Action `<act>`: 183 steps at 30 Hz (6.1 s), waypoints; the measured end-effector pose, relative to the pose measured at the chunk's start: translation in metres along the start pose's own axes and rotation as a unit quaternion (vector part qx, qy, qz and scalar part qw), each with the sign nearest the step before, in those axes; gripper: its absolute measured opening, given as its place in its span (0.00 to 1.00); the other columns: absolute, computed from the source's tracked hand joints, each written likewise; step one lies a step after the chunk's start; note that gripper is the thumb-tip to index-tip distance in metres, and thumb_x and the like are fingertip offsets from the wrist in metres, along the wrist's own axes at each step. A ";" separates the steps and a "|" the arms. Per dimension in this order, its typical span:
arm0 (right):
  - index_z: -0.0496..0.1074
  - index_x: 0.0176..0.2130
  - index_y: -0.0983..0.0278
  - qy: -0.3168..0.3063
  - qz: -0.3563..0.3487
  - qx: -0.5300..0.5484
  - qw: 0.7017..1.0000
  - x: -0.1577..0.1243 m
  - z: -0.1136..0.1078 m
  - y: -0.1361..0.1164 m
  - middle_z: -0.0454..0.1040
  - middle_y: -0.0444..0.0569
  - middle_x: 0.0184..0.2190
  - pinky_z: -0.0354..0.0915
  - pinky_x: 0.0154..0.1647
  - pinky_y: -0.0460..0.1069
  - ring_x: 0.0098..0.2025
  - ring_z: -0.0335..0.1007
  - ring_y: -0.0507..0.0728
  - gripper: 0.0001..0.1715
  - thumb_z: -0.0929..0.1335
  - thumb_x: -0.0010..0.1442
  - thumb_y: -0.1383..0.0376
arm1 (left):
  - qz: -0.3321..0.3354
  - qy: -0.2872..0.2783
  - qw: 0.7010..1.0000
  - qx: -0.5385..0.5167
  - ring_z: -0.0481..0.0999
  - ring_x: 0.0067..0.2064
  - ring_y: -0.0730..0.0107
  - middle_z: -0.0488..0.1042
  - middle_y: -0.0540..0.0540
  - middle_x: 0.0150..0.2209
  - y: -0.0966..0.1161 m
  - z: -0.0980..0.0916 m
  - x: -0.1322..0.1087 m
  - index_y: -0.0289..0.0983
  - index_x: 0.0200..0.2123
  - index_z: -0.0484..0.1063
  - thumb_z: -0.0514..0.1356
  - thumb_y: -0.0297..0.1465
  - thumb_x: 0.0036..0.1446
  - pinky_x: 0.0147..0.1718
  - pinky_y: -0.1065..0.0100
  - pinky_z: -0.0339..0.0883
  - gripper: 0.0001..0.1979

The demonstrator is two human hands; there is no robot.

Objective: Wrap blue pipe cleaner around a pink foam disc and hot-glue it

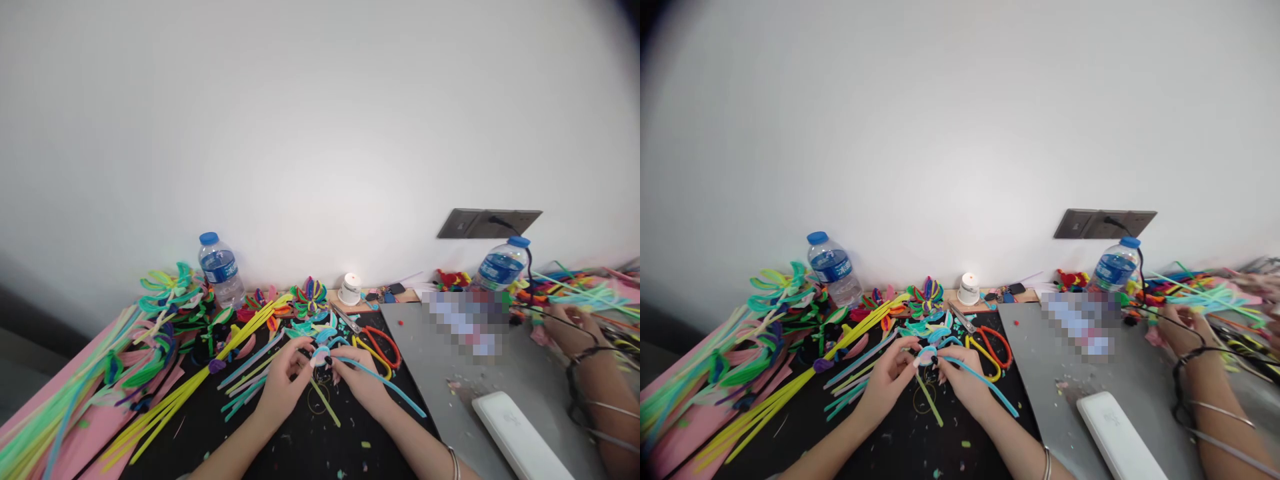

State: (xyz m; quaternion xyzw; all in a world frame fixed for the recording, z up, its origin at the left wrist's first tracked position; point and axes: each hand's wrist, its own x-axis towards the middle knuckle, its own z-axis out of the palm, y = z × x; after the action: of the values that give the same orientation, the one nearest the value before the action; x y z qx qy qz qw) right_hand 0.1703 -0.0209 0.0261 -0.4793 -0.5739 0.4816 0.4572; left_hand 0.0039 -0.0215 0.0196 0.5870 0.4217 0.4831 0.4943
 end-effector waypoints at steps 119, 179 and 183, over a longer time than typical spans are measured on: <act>0.59 0.19 0.64 0.022 -0.006 0.028 0.999 0.003 -0.015 0.018 0.51 0.38 0.14 0.43 0.18 0.45 0.17 0.44 0.47 0.21 0.61 0.59 0.57 | -0.127 -0.158 0.969 -0.139 0.65 0.18 0.81 0.67 0.55 0.24 -0.004 0.012 0.001 0.37 0.34 0.62 0.64 0.32 0.48 0.18 0.76 0.62 0.13; 0.59 0.17 0.64 0.069 -0.031 -0.017 0.997 0.000 -0.018 0.003 0.55 0.40 0.15 0.46 0.19 0.44 0.18 0.47 0.48 0.22 0.62 0.58 0.57 | -0.073 -0.136 0.988 -0.014 0.67 0.24 0.75 0.66 0.52 0.25 0.002 0.010 -0.002 0.36 0.31 0.66 0.60 0.33 0.50 0.22 0.74 0.60 0.08; 0.60 0.17 0.64 0.063 -0.016 -0.003 0.998 0.000 -0.017 0.005 0.54 0.39 0.14 0.45 0.18 0.44 0.17 0.45 0.48 0.22 0.62 0.57 0.56 | -0.095 -0.145 0.985 -0.027 0.67 0.23 0.75 0.67 0.52 0.24 0.003 0.011 -0.002 0.35 0.31 0.67 0.61 0.32 0.49 0.22 0.73 0.62 0.08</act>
State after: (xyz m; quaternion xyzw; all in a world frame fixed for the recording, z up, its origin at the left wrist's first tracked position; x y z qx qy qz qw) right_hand 0.1878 -0.0186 0.0227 -0.5014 -0.5528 0.4412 0.4984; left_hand 0.0141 -0.0257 0.0219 0.5948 0.3859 0.3550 0.6093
